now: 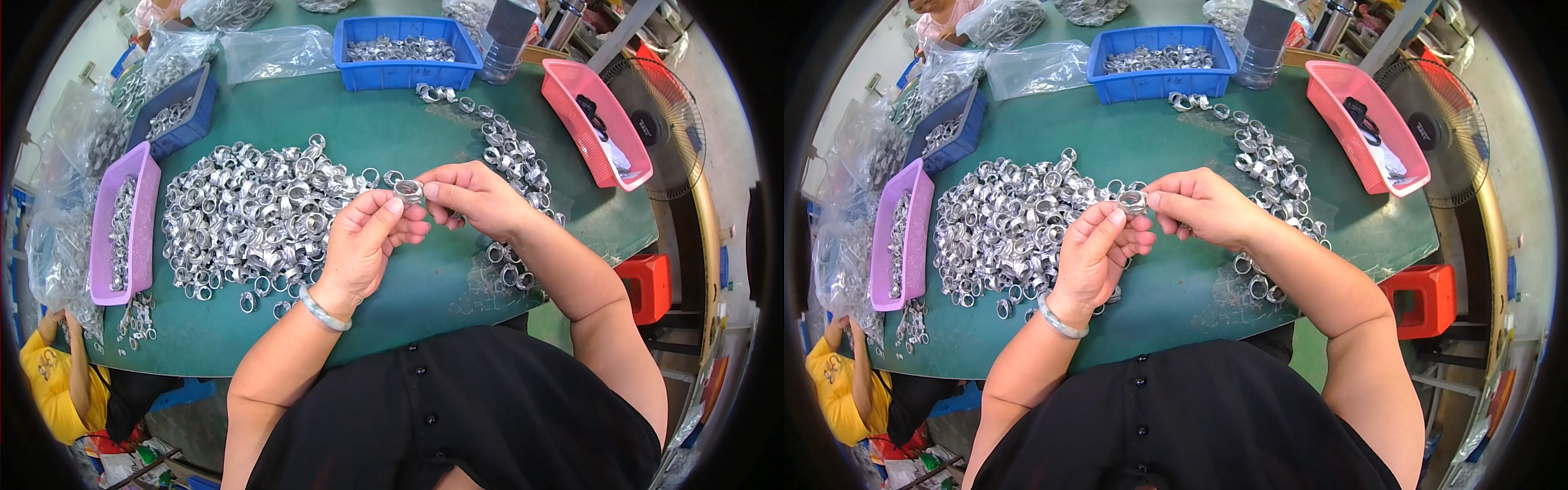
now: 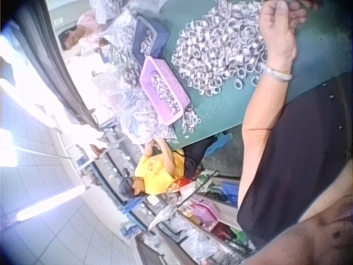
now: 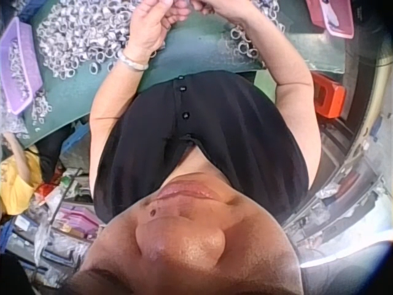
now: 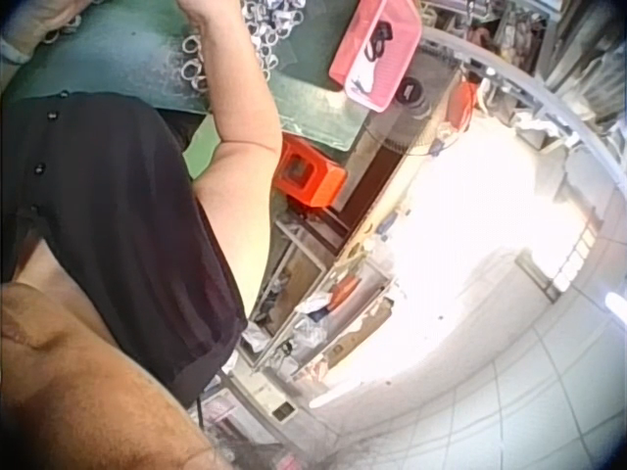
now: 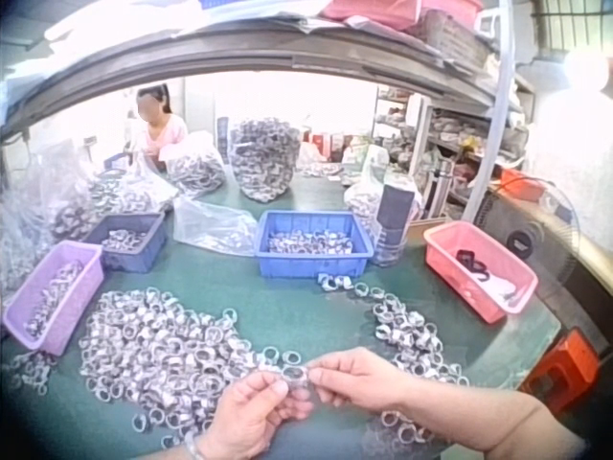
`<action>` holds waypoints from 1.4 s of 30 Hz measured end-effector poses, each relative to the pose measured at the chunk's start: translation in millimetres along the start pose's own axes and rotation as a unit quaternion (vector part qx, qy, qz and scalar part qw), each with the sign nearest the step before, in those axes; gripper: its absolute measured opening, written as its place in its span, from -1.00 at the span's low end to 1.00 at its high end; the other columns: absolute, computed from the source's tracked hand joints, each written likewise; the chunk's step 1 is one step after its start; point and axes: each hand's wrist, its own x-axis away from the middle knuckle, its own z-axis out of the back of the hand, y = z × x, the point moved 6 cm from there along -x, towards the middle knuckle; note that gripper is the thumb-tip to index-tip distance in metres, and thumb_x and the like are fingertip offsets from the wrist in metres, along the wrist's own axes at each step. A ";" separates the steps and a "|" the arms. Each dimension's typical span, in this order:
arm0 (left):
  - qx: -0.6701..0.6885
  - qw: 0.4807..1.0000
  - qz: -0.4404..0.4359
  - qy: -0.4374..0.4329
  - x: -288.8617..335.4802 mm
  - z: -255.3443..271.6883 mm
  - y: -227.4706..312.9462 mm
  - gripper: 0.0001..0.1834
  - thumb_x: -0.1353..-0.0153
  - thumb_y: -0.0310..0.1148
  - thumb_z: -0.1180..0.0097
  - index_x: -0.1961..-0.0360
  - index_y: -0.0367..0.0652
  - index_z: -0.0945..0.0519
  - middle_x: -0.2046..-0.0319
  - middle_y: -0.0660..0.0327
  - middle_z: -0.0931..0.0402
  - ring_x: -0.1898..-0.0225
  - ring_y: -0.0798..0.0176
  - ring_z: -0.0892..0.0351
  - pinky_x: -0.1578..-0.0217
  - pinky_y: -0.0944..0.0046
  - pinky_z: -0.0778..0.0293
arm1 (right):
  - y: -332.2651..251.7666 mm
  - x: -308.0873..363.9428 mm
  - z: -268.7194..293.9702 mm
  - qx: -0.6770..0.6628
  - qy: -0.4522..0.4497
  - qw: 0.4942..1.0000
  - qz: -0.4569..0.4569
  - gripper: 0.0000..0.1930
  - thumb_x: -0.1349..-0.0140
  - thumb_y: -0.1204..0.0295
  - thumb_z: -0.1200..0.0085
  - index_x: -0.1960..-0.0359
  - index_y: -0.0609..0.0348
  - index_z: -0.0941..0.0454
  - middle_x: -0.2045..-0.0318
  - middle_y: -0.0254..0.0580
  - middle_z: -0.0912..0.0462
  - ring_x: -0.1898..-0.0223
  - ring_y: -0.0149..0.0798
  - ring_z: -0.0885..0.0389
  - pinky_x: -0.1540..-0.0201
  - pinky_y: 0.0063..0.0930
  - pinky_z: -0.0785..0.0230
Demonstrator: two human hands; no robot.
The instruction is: The person picks up metal rings from a pile on a table, rotates them by hand to check for an internal component, and places them into a blue container or back onto the table surface.
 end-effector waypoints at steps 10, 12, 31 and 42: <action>0.003 1.000 -0.001 -0.007 -0.7 -0.5 0.9 -0.87 -0.30 -0.41 0.06 0.26 -0.22 -0.51 0.35 0.14 -0.58 0.33 0.28 -0.60 0.26 0.31 -0.53 | -3.5 -0.4 -4.3 0.042 -0.023 0.998 0.032 -0.72 -0.26 0.31 -0.01 0.10 0.22 -0.54 0.40 -0.42 -0.58 0.44 -0.59 -0.43 0.44 -0.69 -0.32; 0.006 1.000 -0.002 -0.011 -1.1 0.2 0.3 -0.87 -0.30 -0.42 0.07 0.26 -0.22 -0.51 0.35 0.14 -0.57 0.34 0.27 -0.60 0.26 0.30 -0.54 | -2.2 -1.2 -3.4 0.051 -0.023 0.998 0.037 -0.72 -0.26 0.31 -0.02 0.10 0.22 -0.54 0.39 -0.41 -0.58 0.44 -0.59 -0.44 0.42 -0.68 -0.32; -0.007 1.000 0.003 -0.002 -0.5 -1.1 0.3 -0.85 -0.30 -0.41 0.07 0.23 -0.23 -0.51 0.33 0.13 -0.57 0.33 0.27 -0.60 0.25 0.30 -0.53 | -22.2 7.8 -2.4 0.279 0.056 0.921 0.266 -0.81 -0.19 0.43 -0.07 0.18 0.24 -0.54 0.53 -0.30 -0.56 0.50 -0.53 -0.46 0.44 -0.60 -0.32; -0.041 0.999 0.010 0.022 0.3 6.6 -2.1 -0.80 -0.30 -0.39 0.09 0.12 -0.21 -0.49 0.30 0.14 -0.56 0.30 0.24 -0.58 0.22 0.26 -0.50 | -40.8 -61.9 52.3 0.240 0.184 0.940 0.159 -0.75 -0.19 0.23 -0.07 0.41 0.19 -0.52 0.65 -0.44 -0.44 0.62 -0.57 -0.34 0.57 -0.63 -0.22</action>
